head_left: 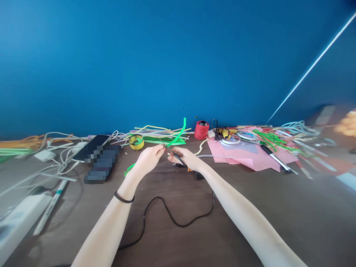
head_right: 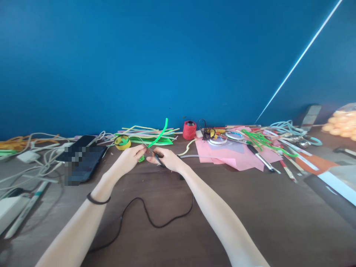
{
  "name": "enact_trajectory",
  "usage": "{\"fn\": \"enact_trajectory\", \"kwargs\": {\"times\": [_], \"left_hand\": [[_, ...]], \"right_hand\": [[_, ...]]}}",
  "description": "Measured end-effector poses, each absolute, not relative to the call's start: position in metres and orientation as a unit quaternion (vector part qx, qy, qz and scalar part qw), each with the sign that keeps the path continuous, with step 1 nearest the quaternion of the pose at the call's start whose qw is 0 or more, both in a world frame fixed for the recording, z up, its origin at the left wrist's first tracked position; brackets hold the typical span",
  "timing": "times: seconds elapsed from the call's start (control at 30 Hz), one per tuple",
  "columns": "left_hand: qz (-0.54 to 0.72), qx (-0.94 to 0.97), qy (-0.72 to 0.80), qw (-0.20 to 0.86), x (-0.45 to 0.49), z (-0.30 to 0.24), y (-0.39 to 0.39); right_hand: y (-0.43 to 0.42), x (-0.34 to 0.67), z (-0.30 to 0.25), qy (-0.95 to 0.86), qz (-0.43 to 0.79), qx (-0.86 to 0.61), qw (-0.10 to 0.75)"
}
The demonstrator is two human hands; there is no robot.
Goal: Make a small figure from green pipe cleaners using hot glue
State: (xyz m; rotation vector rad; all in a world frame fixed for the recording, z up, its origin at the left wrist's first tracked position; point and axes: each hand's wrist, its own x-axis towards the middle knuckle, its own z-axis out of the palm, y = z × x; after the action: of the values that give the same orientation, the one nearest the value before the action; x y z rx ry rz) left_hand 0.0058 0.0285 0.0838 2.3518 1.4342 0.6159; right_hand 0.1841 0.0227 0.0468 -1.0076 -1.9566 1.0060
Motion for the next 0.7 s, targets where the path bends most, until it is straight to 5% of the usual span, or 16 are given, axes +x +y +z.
{"fn": "enact_trajectory", "kwargs": {"times": [0.7], "left_hand": [[0.177,0.819,0.544,0.043,-0.001,0.073,0.036]], "right_hand": [[0.023,0.195,0.061,-0.666,0.446,-0.437,0.408]]}}
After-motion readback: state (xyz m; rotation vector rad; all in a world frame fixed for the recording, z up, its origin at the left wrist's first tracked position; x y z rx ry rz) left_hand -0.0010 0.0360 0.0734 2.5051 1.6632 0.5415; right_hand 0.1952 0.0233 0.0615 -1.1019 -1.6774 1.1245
